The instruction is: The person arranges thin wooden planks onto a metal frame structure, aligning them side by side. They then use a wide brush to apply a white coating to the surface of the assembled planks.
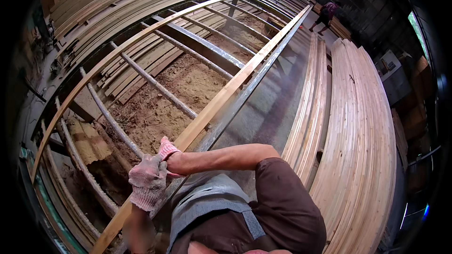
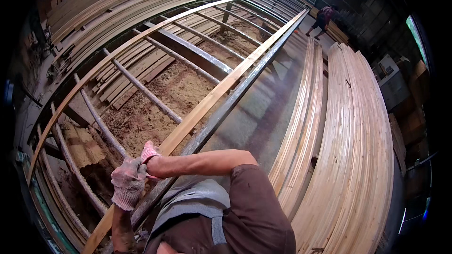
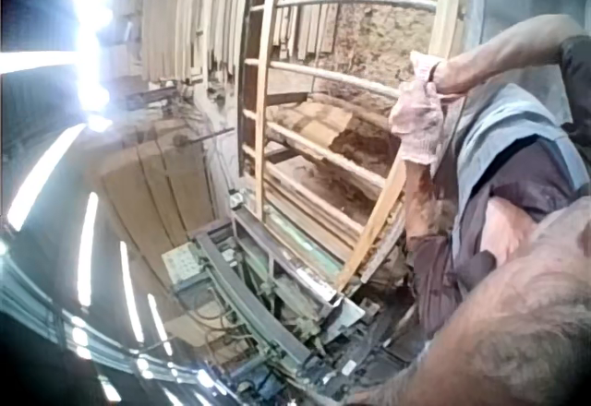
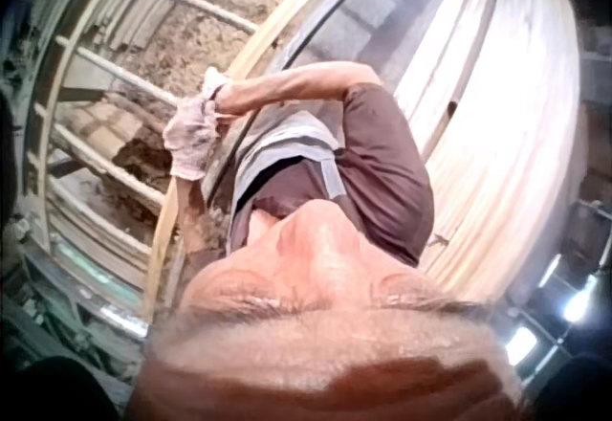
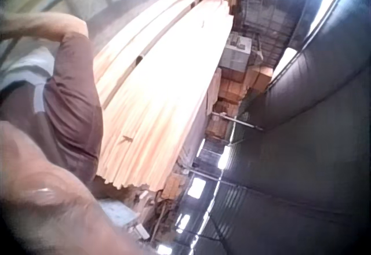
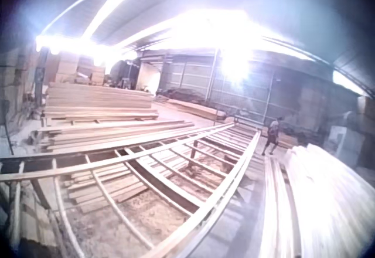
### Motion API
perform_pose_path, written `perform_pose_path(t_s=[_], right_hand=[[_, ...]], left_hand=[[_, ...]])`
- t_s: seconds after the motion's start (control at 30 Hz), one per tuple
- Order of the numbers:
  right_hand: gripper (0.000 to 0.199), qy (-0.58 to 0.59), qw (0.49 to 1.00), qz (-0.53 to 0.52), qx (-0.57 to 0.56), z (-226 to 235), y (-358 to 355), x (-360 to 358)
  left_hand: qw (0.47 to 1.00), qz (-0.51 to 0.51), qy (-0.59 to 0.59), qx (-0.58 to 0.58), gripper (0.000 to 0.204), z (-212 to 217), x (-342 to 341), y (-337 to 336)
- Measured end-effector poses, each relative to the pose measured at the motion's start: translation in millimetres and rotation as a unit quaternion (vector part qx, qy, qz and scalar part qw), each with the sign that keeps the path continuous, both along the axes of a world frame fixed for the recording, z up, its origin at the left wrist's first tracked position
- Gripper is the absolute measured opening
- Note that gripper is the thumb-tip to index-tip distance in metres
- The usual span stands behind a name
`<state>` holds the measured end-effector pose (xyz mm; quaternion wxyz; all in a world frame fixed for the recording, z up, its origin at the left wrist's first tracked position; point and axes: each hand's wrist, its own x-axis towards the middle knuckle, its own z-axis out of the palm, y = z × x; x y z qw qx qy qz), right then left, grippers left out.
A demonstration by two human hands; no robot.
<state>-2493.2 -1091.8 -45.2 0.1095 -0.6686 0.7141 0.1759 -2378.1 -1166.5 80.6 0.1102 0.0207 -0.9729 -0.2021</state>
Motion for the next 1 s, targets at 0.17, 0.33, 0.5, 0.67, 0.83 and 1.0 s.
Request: perform_pose_path(t_s=[0.17, 0.33, 0.5, 0.67, 0.83, 1.0], right_hand=[[0.052, -0.104, 0.994, 0.019, -0.035, -7.2, 7.4, 6.9], [0.054, -0.197, 0.980, 0.017, -0.035, -7.1, 17.3, 24.2], [0.056, -0.300, 0.952, -0.018, -0.052, 6.2, 33.2, 15.9], [0.058, -0.485, 0.867, -0.072, -0.091, 36.8, 12.9, 0.1], [0.059, -0.738, 0.636, -0.178, -0.137, 64.3, -17.4, 1.3], [0.061, -0.869, 0.369, -0.258, -0.205, 73.7, -26.0, 5.7]], left_hand=[[0.948, -0.013, 0.067, 0.310, 0.004, -1.0, -24.1, 29.0], [0.956, -0.073, 0.100, 0.267, 0.002, -6.3, -32.7, 36.4], [0.932, -0.044, 0.015, 0.360, 0.005, 1.8, -15.1, 28.2], [0.916, 0.031, 0.084, 0.392, 0.004, -0.7, -6.8, 20.9], [0.954, 0.007, 0.211, 0.212, 0.010, 22.9, 10.5, 15.5], [0.966, -0.032, 0.211, 0.144, 0.029, 19.9, 43.4, 3.5]])
